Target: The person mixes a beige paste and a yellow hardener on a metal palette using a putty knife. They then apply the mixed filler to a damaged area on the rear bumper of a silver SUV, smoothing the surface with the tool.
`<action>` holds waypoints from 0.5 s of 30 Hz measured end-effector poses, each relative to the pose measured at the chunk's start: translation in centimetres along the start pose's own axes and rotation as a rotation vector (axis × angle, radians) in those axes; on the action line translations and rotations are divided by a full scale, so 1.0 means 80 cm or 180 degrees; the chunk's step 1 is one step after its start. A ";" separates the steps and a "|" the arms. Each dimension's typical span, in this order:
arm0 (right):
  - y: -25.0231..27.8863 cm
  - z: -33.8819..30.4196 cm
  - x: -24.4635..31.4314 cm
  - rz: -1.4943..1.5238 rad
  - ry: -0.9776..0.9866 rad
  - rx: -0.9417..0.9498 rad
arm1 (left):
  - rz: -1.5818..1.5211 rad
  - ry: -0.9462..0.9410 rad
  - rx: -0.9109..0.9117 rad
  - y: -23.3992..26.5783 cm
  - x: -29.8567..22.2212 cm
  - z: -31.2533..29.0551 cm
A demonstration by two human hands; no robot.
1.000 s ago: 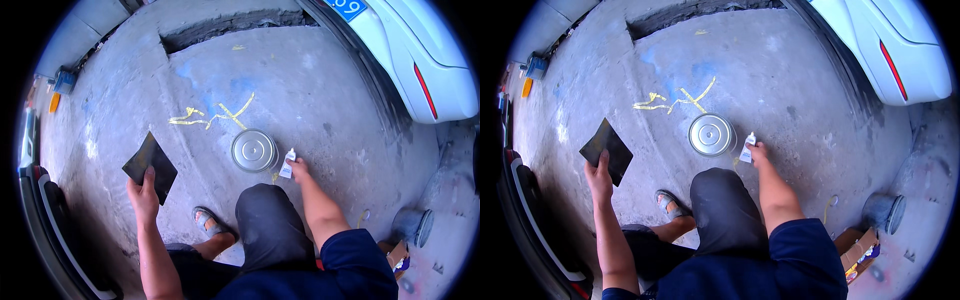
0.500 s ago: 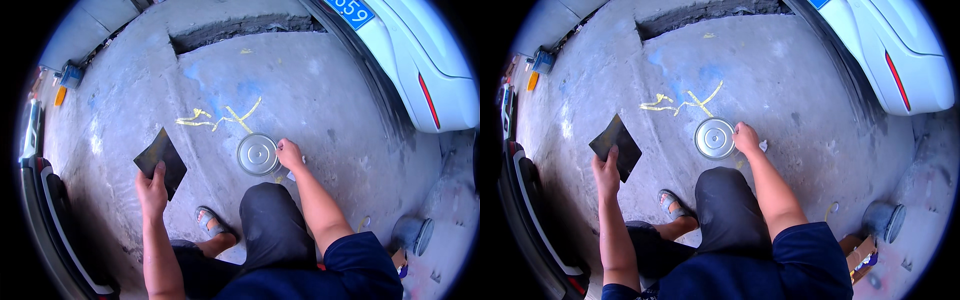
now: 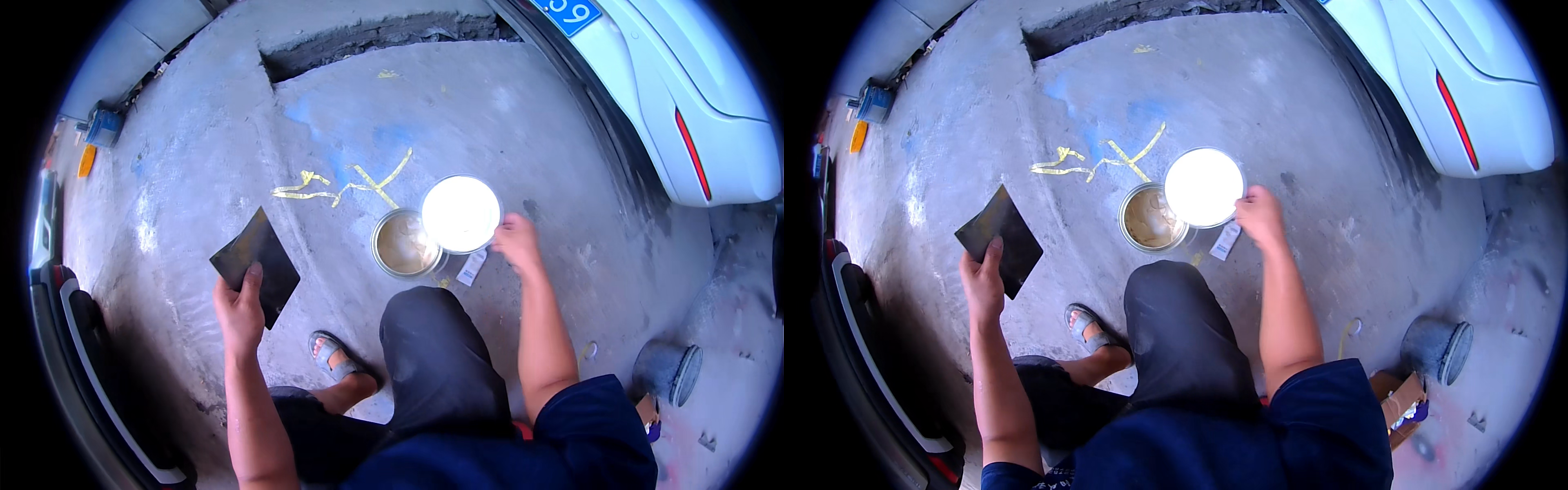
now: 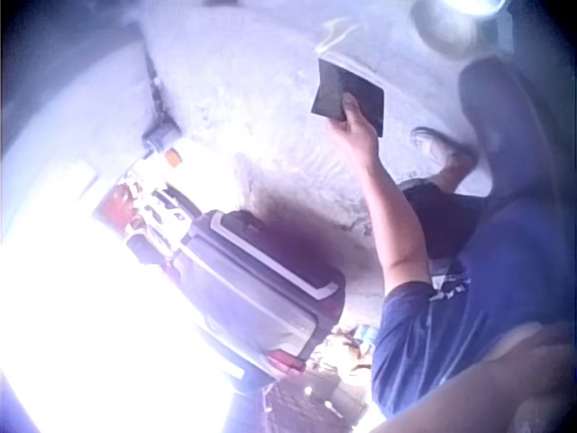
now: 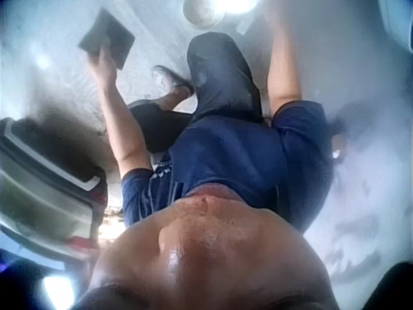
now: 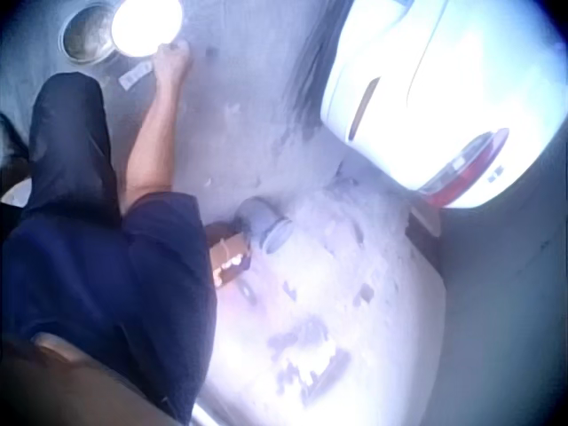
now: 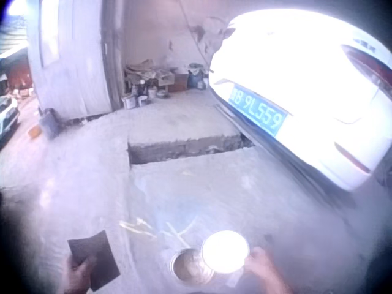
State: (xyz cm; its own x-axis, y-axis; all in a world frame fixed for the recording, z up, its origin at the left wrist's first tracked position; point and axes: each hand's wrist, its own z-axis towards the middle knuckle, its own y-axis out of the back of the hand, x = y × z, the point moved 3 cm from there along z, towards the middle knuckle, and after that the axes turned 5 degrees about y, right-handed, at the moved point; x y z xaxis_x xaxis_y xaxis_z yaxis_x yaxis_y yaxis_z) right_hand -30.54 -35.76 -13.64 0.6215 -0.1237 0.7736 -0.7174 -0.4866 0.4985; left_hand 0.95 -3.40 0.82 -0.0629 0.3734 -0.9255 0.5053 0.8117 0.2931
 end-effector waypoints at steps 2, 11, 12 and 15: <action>0.049 -0.020 -0.012 0.0535 -0.0290 -0.0509 | -0.0264 0.0046 0.0051 0.002 0.005 0.002; 0.053 -0.067 -0.198 -0.3284 -0.0063 -0.0131 | -0.1471 0.1051 0.0730 -0.021 0.003 -0.006; 0.042 -0.075 -0.231 -0.3323 -0.0248 0.0046 | -0.1569 0.1147 0.0801 -0.028 0.002 -0.006; 0.003 -0.094 -0.262 -0.3415 -0.0325 0.0840 | -0.1895 0.1296 0.0944 -0.036 -0.007 -0.014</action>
State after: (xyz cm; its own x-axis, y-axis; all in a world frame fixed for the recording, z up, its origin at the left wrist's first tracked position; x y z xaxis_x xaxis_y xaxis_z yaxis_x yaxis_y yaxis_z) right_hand -46.06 -26.80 -26.82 0.9118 0.4073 -0.0515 0.2904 -0.5513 0.7821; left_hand -1.44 -5.43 0.74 -0.6778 0.0945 -0.7292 0.4927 0.7944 -0.3551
